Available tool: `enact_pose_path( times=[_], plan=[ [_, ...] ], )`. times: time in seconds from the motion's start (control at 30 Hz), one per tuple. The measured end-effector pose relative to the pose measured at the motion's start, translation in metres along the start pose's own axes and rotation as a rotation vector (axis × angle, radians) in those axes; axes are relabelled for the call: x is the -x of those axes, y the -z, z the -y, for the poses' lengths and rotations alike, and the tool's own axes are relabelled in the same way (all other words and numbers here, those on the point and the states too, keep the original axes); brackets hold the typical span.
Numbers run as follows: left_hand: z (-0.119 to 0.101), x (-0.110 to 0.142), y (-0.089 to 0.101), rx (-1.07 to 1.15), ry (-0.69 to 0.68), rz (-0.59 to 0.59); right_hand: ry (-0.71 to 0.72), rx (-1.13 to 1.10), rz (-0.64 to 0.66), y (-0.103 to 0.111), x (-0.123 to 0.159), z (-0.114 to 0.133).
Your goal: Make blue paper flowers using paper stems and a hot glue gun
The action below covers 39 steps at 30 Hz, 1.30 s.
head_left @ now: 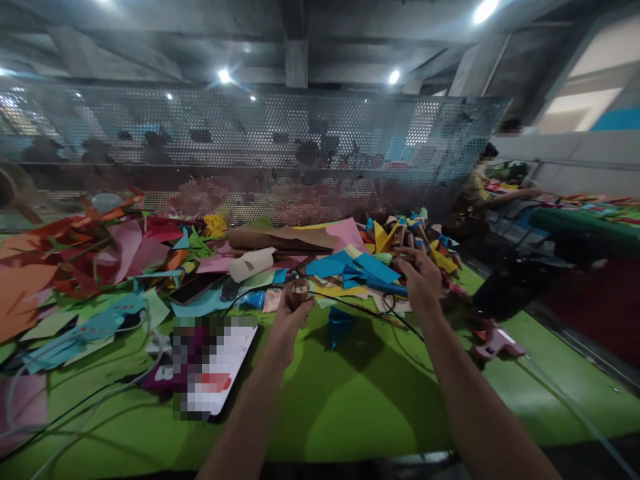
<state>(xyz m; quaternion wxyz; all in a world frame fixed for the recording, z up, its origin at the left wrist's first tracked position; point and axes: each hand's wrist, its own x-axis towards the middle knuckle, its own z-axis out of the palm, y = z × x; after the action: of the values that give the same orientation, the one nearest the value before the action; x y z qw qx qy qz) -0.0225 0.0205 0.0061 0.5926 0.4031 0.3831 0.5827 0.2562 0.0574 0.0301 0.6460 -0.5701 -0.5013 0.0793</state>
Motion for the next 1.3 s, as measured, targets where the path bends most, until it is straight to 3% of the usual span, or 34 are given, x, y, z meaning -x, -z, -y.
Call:
enact_pose_path(
  times=[0.2,0.4,0.57,0.7,0.93,1.07,1.17,1.3],
  plan=[
    [-0.009,0.009,-0.004,-0.066,0.034,0.126,-0.044,0.085,0.213,0.010,-0.001,-0.009],
    [-0.016,0.007,-0.005,-0.186,0.050,0.228,-0.016,0.153,0.469,0.004,0.009,0.003],
    [-0.008,0.002,0.003,-0.316,0.070,0.159,-0.012,0.146,0.652,-0.010,0.031,0.014],
    [-0.003,0.000,0.008,-0.298,0.077,0.110,-0.040,0.118,0.774,-0.019,0.043,0.026],
    [-0.006,0.002,0.006,-0.201,0.048,0.098,-0.018,-0.040,0.782,-0.033,0.048,0.062],
    [-0.007,0.004,0.007,-0.164,0.065,0.116,0.039,-0.004,0.759,-0.035,0.050,0.055],
    [-0.008,0.005,0.006,-0.132,0.090,0.106,0.071,0.061,0.693,-0.025,0.043,0.041],
    [-0.009,0.005,0.006,-0.106,0.117,0.050,0.069,0.097,0.464,0.004,0.018,0.034]
  ],
)
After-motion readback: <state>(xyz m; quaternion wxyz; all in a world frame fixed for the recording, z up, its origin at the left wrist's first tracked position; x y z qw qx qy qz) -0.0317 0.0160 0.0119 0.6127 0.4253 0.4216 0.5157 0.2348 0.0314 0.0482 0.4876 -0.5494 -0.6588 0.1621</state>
